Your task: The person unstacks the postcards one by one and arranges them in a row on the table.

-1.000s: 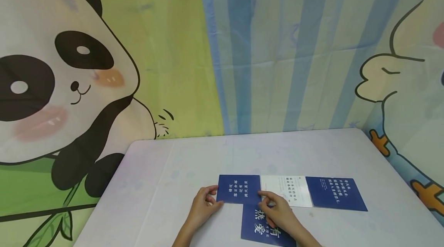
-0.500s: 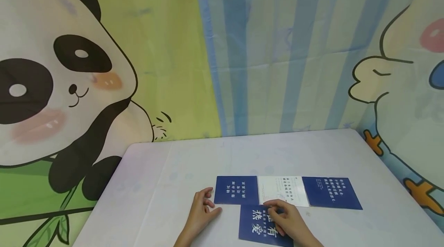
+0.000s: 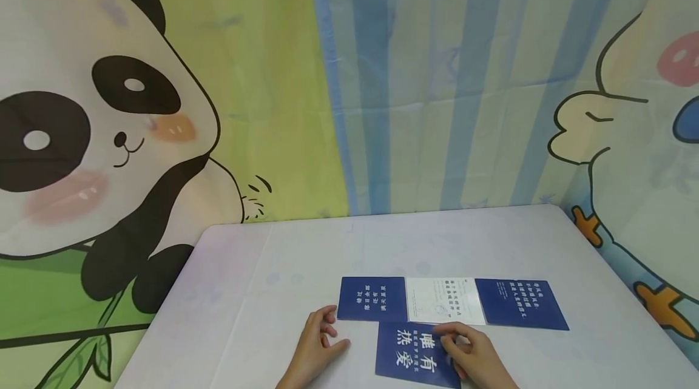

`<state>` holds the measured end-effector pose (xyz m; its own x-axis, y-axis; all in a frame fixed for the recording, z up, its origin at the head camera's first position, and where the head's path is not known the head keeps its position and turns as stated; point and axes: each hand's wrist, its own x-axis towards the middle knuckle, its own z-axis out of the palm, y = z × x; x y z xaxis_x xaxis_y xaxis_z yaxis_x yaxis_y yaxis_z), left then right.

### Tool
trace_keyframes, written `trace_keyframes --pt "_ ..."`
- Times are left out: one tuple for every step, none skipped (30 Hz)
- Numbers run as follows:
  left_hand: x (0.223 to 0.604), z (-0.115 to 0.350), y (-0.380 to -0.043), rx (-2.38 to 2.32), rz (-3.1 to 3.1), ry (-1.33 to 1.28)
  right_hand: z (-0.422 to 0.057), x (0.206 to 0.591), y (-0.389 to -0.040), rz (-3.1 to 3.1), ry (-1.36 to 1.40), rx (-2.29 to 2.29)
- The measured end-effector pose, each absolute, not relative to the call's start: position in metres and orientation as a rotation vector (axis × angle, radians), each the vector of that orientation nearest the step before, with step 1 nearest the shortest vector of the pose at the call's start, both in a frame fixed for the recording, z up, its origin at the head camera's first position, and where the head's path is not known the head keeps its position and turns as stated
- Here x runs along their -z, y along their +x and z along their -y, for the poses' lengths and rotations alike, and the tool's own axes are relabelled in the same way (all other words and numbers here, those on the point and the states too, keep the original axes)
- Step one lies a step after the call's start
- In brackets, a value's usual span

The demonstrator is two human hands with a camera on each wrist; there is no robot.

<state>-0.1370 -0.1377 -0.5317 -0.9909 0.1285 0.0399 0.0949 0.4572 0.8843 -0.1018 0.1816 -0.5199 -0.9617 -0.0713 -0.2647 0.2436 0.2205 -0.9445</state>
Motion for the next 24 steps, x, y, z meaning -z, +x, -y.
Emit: trace_keyframes --pt "0.532 0.137 -0.136 -1.601 -2.655 0.200 -0.184 0.520 -0.101 -2.260 0.183 1.805" --pt "0.532 0.137 -0.134 -1.596 -2.659 0.197 -0.186 0.520 -0.100 -2.279 0.207 1.799" --pt "0.532 0.137 -0.133 -1.592 -2.664 0.199 -0.188 0.520 -0.098 -2.295 0.233 1.793" --pt "0.533 0.136 -0.132 -1.588 -2.669 0.204 -0.190 0.520 -0.097 -2.310 0.259 1.783" --pt "0.533 0.136 -0.130 -1.586 -2.674 0.213 -0.192 0.521 -0.096 -2.328 0.289 1.772" --pt "0.534 0.135 -0.128 -1.586 -2.677 0.226 -0.194 0.521 -0.094 -2.343 0.323 1.757" --pt "0.534 0.134 -0.127 -1.583 -2.680 0.241 -0.195 0.521 -0.093 -2.354 0.356 1.744" --pt "0.534 0.134 -0.125 -1.584 -2.677 0.258 -0.197 0.521 -0.091 -2.356 0.385 1.733" --pt "0.534 0.133 -0.124 -1.584 -2.672 0.279 -0.199 0.522 -0.089 -2.355 0.407 1.728" --pt "0.534 0.132 -0.123 -1.579 -2.665 0.300 -0.200 0.523 -0.088 -2.352 0.423 1.721" --pt "0.534 0.131 -0.122 -1.576 -2.661 0.325 -0.202 0.523 -0.087 -2.353 0.425 1.710" --pt "0.535 0.130 -0.121 -1.567 -2.659 0.347 -0.203 0.524 -0.085 -2.349 0.413 1.698" --pt "0.535 0.129 -0.120 -1.554 -2.663 0.368 -0.205 0.525 -0.084 -2.353 0.387 1.683" --pt "0.536 0.128 -0.119 -1.536 -2.677 0.393 -0.206 0.525 -0.083 -2.355 0.354 1.674" --pt "0.536 0.126 -0.119 -1.512 -2.695 0.414 -0.207 0.526 -0.082 -2.368 0.319 1.662" --pt "0.537 0.125 -0.118 -1.486 -2.714 0.431 -0.208 0.527 -0.081 -2.385 0.280 1.643" --pt "0.537 0.124 -0.118 -1.456 -2.738 0.445 -0.209 0.527 -0.081 -2.403 0.244 1.628" --pt "0.537 0.123 -0.118 -1.424 -2.755 0.447 -0.209 0.527 -0.080 -2.414 0.223 1.619" --pt "0.536 0.121 -0.118 -1.390 -2.773 0.450 -0.209 0.528 -0.080 -2.443 0.201 1.601" --pt "0.536 0.120 -0.117 -1.353 -2.786 0.449 -0.209 0.528 -0.080 -2.459 0.187 1.592" --pt "0.535 0.118 -0.117 -1.319 -2.785 0.439 -0.208 0.529 -0.080 -2.471 0.187 1.583" --pt "0.534 0.116 -0.117 -1.292 -2.781 0.434 -0.207 0.529 -0.080 -2.478 0.183 1.575" --pt "0.534 0.115 -0.117 -1.256 -2.781 0.430 -0.207 0.529 -0.080 -2.484 0.175 1.566" --pt "0.533 0.113 -0.116 -1.218 -2.780 0.431 -0.206 0.529 -0.079 -2.489 0.174 1.557"
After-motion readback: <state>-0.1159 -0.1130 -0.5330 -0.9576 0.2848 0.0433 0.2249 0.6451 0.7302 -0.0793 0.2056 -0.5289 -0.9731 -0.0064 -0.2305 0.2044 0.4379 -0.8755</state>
